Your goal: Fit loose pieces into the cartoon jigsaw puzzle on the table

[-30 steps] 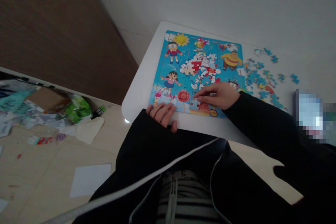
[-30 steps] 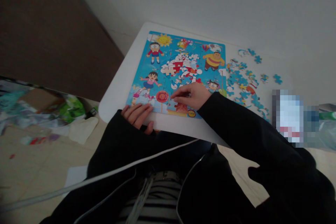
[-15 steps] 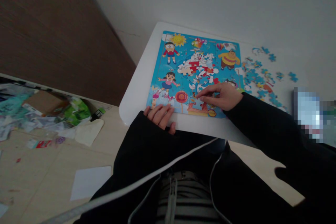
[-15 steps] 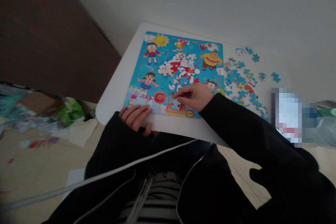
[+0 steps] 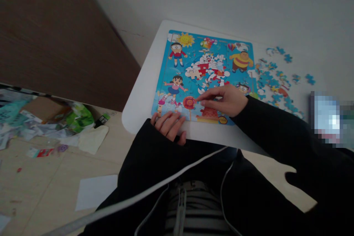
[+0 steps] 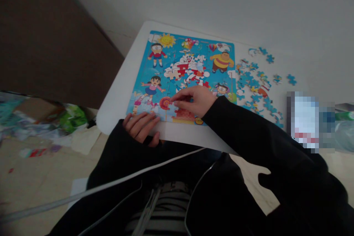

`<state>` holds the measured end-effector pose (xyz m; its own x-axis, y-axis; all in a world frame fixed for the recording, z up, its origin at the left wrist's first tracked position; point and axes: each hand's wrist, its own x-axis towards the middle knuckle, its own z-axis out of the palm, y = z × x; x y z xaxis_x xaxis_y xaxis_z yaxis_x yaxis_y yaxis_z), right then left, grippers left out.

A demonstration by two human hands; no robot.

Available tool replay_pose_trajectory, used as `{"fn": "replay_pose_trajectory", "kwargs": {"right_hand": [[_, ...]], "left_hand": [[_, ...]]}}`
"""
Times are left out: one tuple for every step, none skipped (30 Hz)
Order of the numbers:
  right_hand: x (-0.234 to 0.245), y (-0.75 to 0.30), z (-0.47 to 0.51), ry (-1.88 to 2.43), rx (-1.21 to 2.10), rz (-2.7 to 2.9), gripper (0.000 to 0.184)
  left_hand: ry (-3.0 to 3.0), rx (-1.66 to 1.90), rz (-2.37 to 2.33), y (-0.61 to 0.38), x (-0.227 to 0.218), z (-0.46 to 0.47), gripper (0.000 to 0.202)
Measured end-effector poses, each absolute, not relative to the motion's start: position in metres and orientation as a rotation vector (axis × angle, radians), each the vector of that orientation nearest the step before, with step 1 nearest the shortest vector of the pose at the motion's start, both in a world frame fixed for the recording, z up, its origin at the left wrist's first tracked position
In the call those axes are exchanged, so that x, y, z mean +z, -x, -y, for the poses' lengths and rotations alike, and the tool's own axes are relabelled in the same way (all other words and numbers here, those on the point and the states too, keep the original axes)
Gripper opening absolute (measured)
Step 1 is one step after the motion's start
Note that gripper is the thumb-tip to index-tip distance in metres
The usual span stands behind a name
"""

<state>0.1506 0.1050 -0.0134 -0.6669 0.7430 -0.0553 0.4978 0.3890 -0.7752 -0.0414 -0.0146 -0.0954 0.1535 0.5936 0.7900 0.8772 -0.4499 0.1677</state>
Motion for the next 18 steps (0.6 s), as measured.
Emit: {"fn": "replay_pose_trajectory", "kwargs": {"right_hand": [[-0.013,-0.145,-0.105,1.068,1.181,2.351,0.019],[-0.014,-0.138,-0.106,1.052,1.206,2.355,0.019],[-0.014,-0.132,-0.106,1.042,1.229,2.359,0.018],[-0.015,-0.126,-0.107,1.041,1.248,2.366,0.018],[-0.017,-0.121,-0.107,1.048,1.259,2.378,0.018],[-0.018,-0.117,-0.107,1.058,1.261,2.393,0.017],[-0.019,-0.113,-0.107,1.069,1.255,2.411,0.017],[-0.020,-0.111,-0.107,1.076,1.247,2.427,0.016],[-0.020,-0.109,-0.107,1.079,1.235,2.438,0.016],[-0.020,-0.109,-0.107,1.081,1.227,2.443,0.016],[-0.020,-0.109,-0.107,1.081,1.229,2.438,0.016],[-0.020,-0.110,-0.107,1.080,1.240,2.425,0.016],[-0.020,-0.111,-0.107,1.078,1.257,2.410,0.017],[-0.021,-0.112,-0.107,1.076,1.272,2.396,0.017],[-0.021,-0.114,-0.107,1.075,1.283,2.384,0.018],[-0.021,-0.116,-0.107,1.074,1.289,2.376,0.018],[-0.021,-0.117,-0.107,1.072,1.290,2.373,0.019],[-0.021,-0.119,-0.107,1.066,1.288,2.371,0.019]], "left_hand": [[2.094,-1.209,1.417,0.041,-0.095,0.014,0.027],[2.081,-1.222,1.421,0.040,-0.096,0.014,0.027],[2.073,-1.229,1.426,0.040,-0.096,0.014,0.026],[2.059,-1.242,1.431,0.040,-0.096,0.014,0.026],[2.060,-1.240,1.438,0.040,-0.096,0.015,0.026],[2.065,-1.232,1.443,0.040,-0.096,0.015,0.026],[2.067,-1.226,1.447,0.040,-0.096,0.015,0.026],[2.075,-1.213,1.453,0.040,-0.096,0.016,0.027],[2.086,-1.199,1.456,0.040,-0.096,0.016,0.027],[2.093,-1.189,1.460,0.040,-0.096,0.017,0.027],[2.095,-1.190,1.463,0.040,-0.097,0.017,0.027],[2.087,-1.204,1.467,0.041,-0.097,0.018,0.027],[2.082,-1.216,1.478,0.041,-0.097,0.018,0.027],[2.079,-1.222,1.489,0.042,-0.097,0.018,0.027],[2.092,-1.205,1.484,0.044,-0.097,0.019,0.028],[2.117,-1.167,1.471,0.046,-0.096,0.019,0.029],[2.152,-1.116,1.446,0.048,-0.096,0.018,0.030],[2.183,-1.065,1.420,0.051,-0.095,0.018,0.032]]}}
